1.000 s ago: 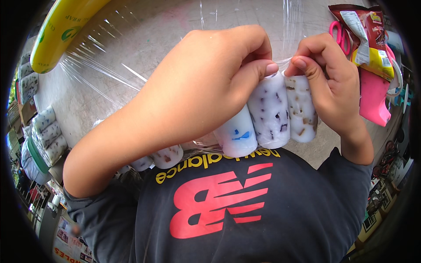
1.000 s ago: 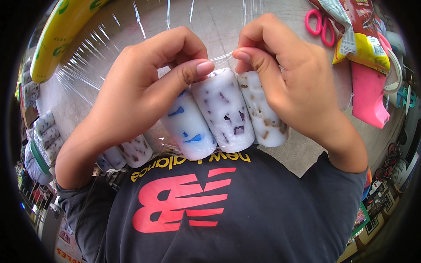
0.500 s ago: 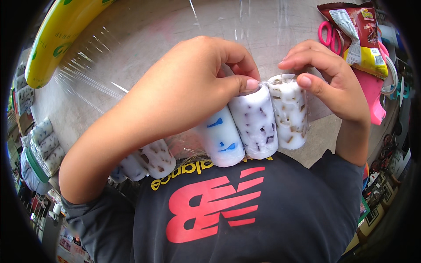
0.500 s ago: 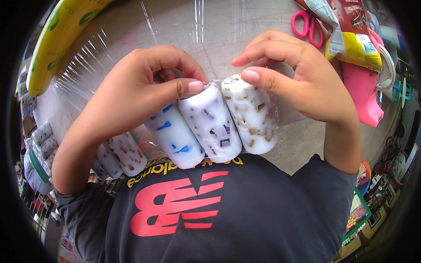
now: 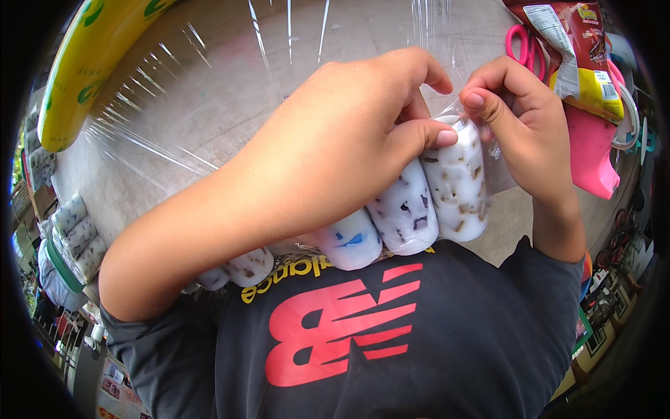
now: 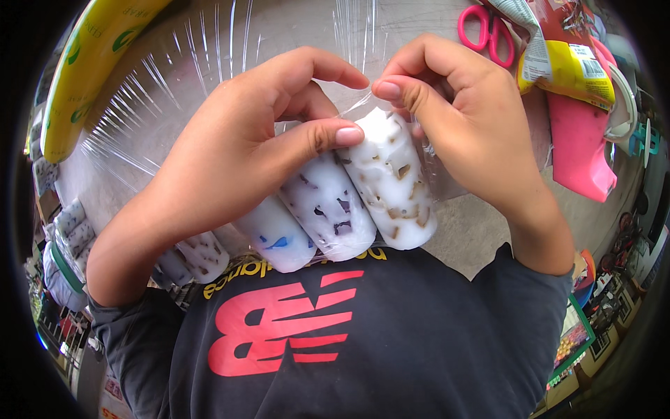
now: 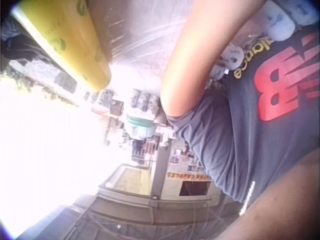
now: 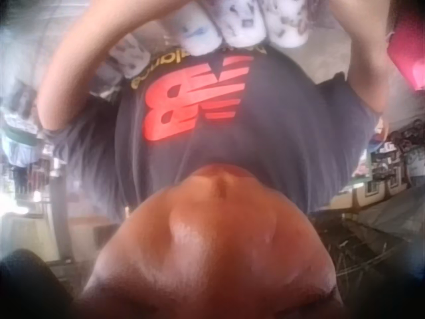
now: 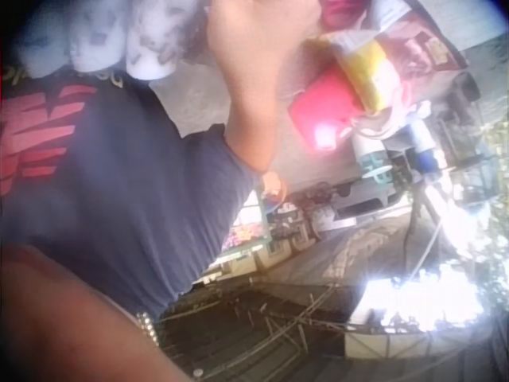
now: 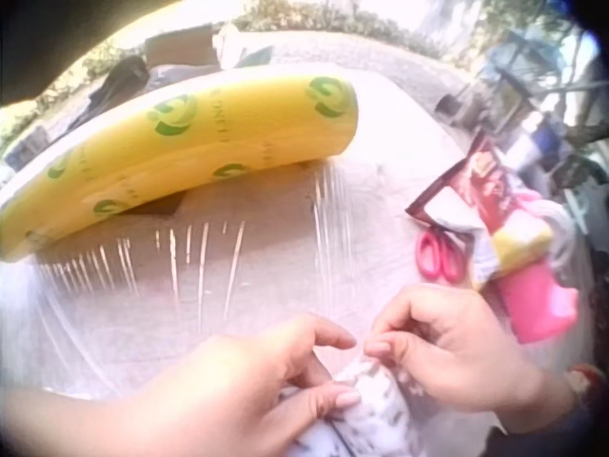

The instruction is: The person gathers cylindrical candles with blue and purple patterns, aligns them in groups of three, and wraps each group with plastic wrap. They use scissors to cut the wrap and place the wrapped bundles on the table.

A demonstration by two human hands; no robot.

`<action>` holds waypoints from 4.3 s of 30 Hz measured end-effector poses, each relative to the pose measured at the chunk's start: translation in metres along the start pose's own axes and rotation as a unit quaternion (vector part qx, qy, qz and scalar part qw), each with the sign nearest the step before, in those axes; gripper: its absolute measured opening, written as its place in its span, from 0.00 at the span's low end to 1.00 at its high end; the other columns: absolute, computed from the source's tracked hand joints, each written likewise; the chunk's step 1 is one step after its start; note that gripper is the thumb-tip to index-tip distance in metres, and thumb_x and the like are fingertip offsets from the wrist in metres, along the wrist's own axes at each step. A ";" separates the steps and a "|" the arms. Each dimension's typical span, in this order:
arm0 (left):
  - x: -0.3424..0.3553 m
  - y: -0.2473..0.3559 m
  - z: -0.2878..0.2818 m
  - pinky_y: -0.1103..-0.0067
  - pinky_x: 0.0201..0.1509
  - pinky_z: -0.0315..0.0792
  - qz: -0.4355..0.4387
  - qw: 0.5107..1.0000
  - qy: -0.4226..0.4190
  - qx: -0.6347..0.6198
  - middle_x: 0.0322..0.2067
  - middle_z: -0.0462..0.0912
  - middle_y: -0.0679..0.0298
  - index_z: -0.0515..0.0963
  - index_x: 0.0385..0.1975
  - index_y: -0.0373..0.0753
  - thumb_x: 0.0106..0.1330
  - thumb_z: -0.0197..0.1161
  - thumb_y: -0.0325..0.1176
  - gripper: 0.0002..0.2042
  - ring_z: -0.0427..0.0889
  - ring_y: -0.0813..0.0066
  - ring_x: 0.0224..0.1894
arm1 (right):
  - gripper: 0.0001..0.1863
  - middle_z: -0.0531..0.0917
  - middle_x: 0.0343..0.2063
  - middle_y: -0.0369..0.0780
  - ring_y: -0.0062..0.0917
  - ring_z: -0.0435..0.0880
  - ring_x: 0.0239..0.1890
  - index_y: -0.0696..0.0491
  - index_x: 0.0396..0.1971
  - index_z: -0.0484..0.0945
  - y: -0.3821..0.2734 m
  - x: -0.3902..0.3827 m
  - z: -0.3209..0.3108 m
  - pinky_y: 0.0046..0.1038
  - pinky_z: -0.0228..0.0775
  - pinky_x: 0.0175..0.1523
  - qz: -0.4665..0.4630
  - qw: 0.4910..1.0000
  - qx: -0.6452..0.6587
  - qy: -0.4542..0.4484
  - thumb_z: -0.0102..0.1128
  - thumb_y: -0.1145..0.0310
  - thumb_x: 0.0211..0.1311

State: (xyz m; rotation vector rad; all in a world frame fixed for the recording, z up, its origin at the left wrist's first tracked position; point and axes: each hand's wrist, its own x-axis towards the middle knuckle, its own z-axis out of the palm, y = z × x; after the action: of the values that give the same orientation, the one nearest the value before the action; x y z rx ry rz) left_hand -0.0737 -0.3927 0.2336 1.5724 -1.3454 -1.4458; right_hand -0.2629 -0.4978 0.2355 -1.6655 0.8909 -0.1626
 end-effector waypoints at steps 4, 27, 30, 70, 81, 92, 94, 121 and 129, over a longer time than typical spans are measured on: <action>0.002 0.003 0.000 0.81 0.35 0.71 -0.016 1.000 -0.006 -0.006 0.26 0.81 0.68 0.74 0.50 0.37 0.66 0.61 0.29 0.14 0.77 0.84 0.30 | 0.05 0.79 0.24 0.36 0.14 0.75 0.26 0.60 0.30 0.78 0.006 -0.004 0.002 0.20 0.66 0.30 -0.098 0.983 -0.152 0.040 0.62 0.73 0.61; -0.010 0.007 0.004 0.71 0.50 0.69 0.197 0.925 -0.018 0.325 0.42 0.75 0.55 0.73 0.57 0.36 0.69 0.54 0.35 0.19 0.75 0.59 0.43 | 0.18 0.80 0.33 0.39 0.19 0.78 0.31 0.58 0.43 0.79 0.035 -0.089 0.015 0.20 0.70 0.36 -0.046 0.993 -0.035 0.102 0.66 0.60 0.60; -0.016 0.011 -0.004 0.74 0.52 0.69 0.160 0.943 0.003 0.293 0.44 0.76 0.54 0.72 0.58 0.35 0.73 0.50 0.39 0.20 0.76 0.62 0.46 | 0.24 0.80 0.38 0.41 0.22 0.79 0.35 0.55 0.48 0.76 0.041 -0.095 0.029 0.25 0.74 0.41 -0.077 0.981 -0.047 0.171 0.68 0.55 0.58; -0.073 -0.010 0.023 0.65 0.55 0.68 0.182 0.897 0.073 0.397 0.60 0.69 0.50 0.56 0.67 0.32 0.30 0.77 0.28 0.55 0.74 0.53 0.51 | 0.37 0.75 0.56 0.47 0.42 0.71 0.62 0.57 0.56 0.71 0.011 -0.037 0.029 0.43 0.56 0.66 -0.371 0.853 -0.367 -0.007 0.50 0.38 0.63; -0.069 -0.023 0.021 0.60 0.61 0.62 0.202 0.854 0.106 0.467 0.63 0.65 0.51 0.54 0.68 0.34 0.24 0.80 0.32 0.60 0.72 0.50 0.56 | 0.11 0.82 0.33 0.39 0.25 0.80 0.38 0.56 0.36 0.78 0.006 -0.002 0.029 0.25 0.71 0.43 -0.269 0.956 -0.095 -0.067 0.67 0.73 0.54; -0.071 0.000 0.035 0.57 0.65 0.55 0.145 0.899 0.084 0.405 0.67 0.61 0.50 0.51 0.69 0.32 0.24 0.79 0.33 0.62 0.74 0.55 0.55 | 0.08 0.81 0.29 0.37 0.17 0.80 0.34 0.60 0.35 0.75 -0.011 0.004 0.030 0.18 0.72 0.41 -0.166 0.983 0.061 0.049 0.62 0.71 0.64; -0.071 0.004 0.034 0.56 0.66 0.54 0.138 0.903 0.078 0.400 0.67 0.61 0.50 0.50 0.69 0.32 0.24 0.79 0.33 0.62 0.74 0.57 0.55 | 0.09 0.81 0.29 0.37 0.18 0.81 0.35 0.61 0.35 0.75 -0.010 0.003 0.027 0.20 0.73 0.42 -0.220 0.974 -0.004 0.060 0.62 0.70 0.64; -0.058 0.003 0.011 0.63 0.63 0.60 0.216 0.877 0.008 0.429 0.47 0.76 0.57 0.63 0.65 0.37 0.49 0.75 0.44 0.43 0.76 0.63 0.49 | 0.02 0.79 0.21 0.36 0.12 0.80 0.25 0.58 0.32 0.71 -0.001 0.015 0.040 0.15 0.71 0.31 -0.153 0.987 0.020 -0.040 0.54 0.80 0.65; -0.053 -0.013 0.013 0.82 0.53 0.70 0.106 0.980 0.130 0.108 0.39 0.81 0.61 0.69 0.56 0.33 0.66 0.59 0.20 0.19 0.79 0.78 0.45 | 0.07 0.82 0.19 0.35 0.10 0.76 0.21 0.57 0.37 0.72 -0.029 0.012 0.027 0.14 0.62 0.26 -0.013 0.993 0.047 -0.112 0.58 0.70 0.67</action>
State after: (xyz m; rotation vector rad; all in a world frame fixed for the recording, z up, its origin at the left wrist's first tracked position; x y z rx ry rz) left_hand -0.0766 -0.3373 0.2367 1.6291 -1.4971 -0.9568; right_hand -0.2265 -0.4838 0.2482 -1.5737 0.6833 -0.0335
